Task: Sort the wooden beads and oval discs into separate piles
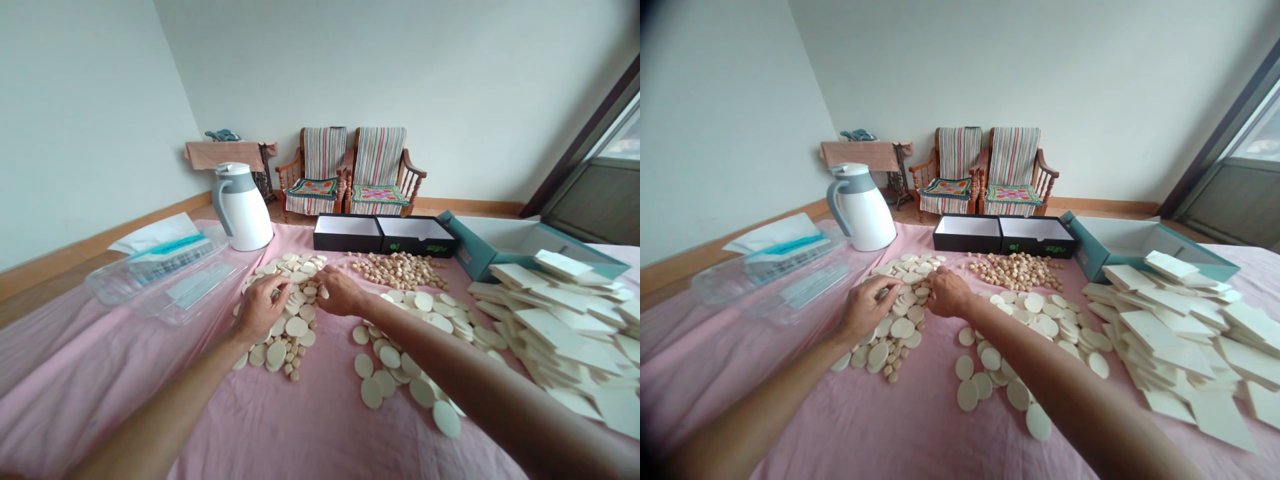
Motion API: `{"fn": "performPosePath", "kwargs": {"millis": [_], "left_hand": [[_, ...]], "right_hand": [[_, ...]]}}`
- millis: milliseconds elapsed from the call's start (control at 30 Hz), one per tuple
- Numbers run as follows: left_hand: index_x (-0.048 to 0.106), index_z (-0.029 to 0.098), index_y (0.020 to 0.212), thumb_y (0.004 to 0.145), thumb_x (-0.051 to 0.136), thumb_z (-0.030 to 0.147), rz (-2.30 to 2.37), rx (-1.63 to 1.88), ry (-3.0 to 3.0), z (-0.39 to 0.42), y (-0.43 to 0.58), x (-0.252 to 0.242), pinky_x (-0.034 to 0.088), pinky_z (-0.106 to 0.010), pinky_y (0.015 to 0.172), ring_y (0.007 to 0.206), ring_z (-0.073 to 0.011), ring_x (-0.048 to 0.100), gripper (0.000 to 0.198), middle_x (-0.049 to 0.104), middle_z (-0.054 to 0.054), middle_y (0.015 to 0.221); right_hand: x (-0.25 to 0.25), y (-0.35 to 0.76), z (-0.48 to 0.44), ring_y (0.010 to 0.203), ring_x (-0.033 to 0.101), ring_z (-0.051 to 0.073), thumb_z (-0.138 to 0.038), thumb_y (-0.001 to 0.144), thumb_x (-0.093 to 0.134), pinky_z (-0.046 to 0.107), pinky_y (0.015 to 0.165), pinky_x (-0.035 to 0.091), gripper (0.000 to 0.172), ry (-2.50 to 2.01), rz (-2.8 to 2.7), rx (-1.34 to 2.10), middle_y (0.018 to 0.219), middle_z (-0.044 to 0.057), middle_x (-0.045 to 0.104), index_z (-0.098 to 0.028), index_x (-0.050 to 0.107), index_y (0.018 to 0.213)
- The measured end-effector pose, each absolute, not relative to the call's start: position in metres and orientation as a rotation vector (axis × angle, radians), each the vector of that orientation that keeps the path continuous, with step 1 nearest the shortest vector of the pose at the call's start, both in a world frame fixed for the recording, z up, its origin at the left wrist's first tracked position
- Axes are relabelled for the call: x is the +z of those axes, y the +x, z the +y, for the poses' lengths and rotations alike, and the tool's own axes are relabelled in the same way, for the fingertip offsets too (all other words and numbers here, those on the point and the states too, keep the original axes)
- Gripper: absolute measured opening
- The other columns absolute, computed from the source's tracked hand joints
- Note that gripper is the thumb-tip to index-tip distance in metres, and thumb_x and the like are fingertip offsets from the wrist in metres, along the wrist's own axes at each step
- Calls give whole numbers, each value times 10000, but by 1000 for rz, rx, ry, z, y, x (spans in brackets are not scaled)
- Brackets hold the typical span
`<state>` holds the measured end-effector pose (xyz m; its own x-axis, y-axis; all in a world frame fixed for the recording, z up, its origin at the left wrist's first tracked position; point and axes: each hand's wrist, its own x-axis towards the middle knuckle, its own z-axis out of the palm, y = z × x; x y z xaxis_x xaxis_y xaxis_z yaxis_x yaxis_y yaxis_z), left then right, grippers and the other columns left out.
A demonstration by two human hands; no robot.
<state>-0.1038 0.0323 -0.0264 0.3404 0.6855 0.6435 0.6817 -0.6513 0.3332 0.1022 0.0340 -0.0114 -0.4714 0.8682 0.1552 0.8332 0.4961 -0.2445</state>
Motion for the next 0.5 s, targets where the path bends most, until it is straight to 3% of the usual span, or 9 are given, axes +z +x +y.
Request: {"fn": "performPosePath", "kwargs": {"millis": [233, 500], "left_hand": [[639, 189, 850, 863, 498, 249, 1308, 1243, 2564, 31, -104, -26, 467, -292, 765, 834, -179, 629, 154, 689, -42, 857], [647, 185, 854, 858, 491, 250, 1289, 1242, 2563, 33, -104, -26, 469, -289, 755, 821, -177, 622, 169, 687, -52, 851]], "right_hand": [[-4, 114, 21, 923, 563, 190, -154, 782, 509, 271, 789, 406, 199, -1466, -2570, 225, 963, 136, 591, -98, 586, 957], [3, 130, 11, 889, 589, 207, -197, 705, 578, 274, 747, 405, 296, -1590, -2599, 237, 972, 107, 624, -150, 618, 994]]}}
